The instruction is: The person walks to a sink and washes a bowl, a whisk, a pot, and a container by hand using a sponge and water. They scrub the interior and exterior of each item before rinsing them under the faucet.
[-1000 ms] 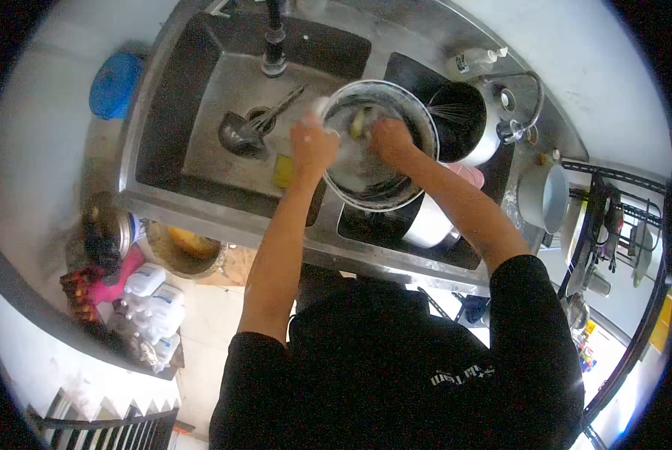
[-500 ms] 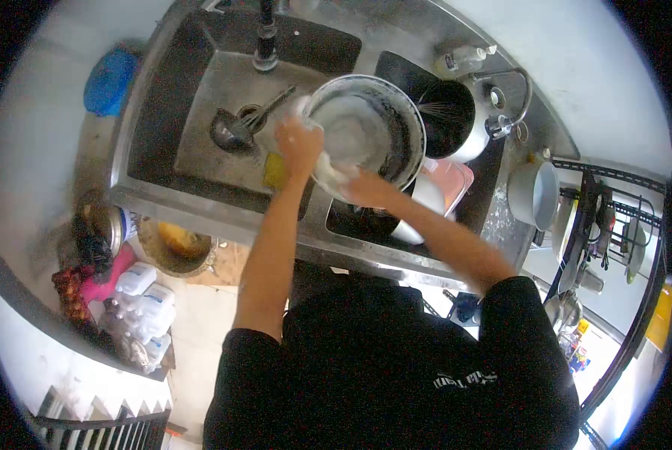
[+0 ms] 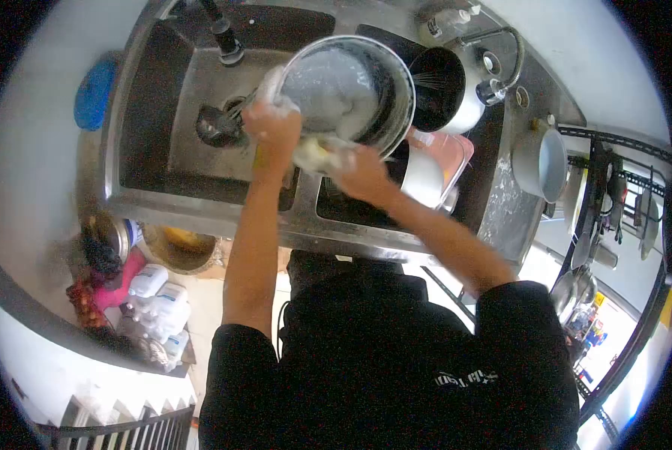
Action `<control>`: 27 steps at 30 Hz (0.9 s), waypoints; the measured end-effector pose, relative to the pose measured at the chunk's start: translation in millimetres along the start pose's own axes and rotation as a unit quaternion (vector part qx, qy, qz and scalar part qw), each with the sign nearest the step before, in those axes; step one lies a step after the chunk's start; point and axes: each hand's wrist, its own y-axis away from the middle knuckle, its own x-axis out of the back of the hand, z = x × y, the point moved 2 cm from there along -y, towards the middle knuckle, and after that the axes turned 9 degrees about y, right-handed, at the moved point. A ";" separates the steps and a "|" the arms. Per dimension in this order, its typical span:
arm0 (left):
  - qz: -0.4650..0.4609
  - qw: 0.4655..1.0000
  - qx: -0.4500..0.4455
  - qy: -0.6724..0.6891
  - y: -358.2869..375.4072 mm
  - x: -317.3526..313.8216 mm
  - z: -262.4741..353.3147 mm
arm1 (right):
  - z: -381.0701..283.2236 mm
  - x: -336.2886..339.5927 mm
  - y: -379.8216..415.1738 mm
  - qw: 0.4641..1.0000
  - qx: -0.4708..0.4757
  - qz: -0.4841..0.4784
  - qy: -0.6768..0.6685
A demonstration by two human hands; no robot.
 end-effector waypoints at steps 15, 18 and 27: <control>-0.080 0.994 0.077 0.001 -4.1 31.5 -11.2 | 27.7 38.4 -22.5 0.929 0.183 -0.250 0.200; -0.041 0.993 0.099 0.048 0.2 22.0 -36.5 | 15.2 -16.5 -24.9 0.956 0.147 -0.247 0.063; 0.000 0.957 0.260 0.128 29.4 37.7 -41.4 | -5.6 10.2 -19.2 0.924 0.274 -0.254 -0.080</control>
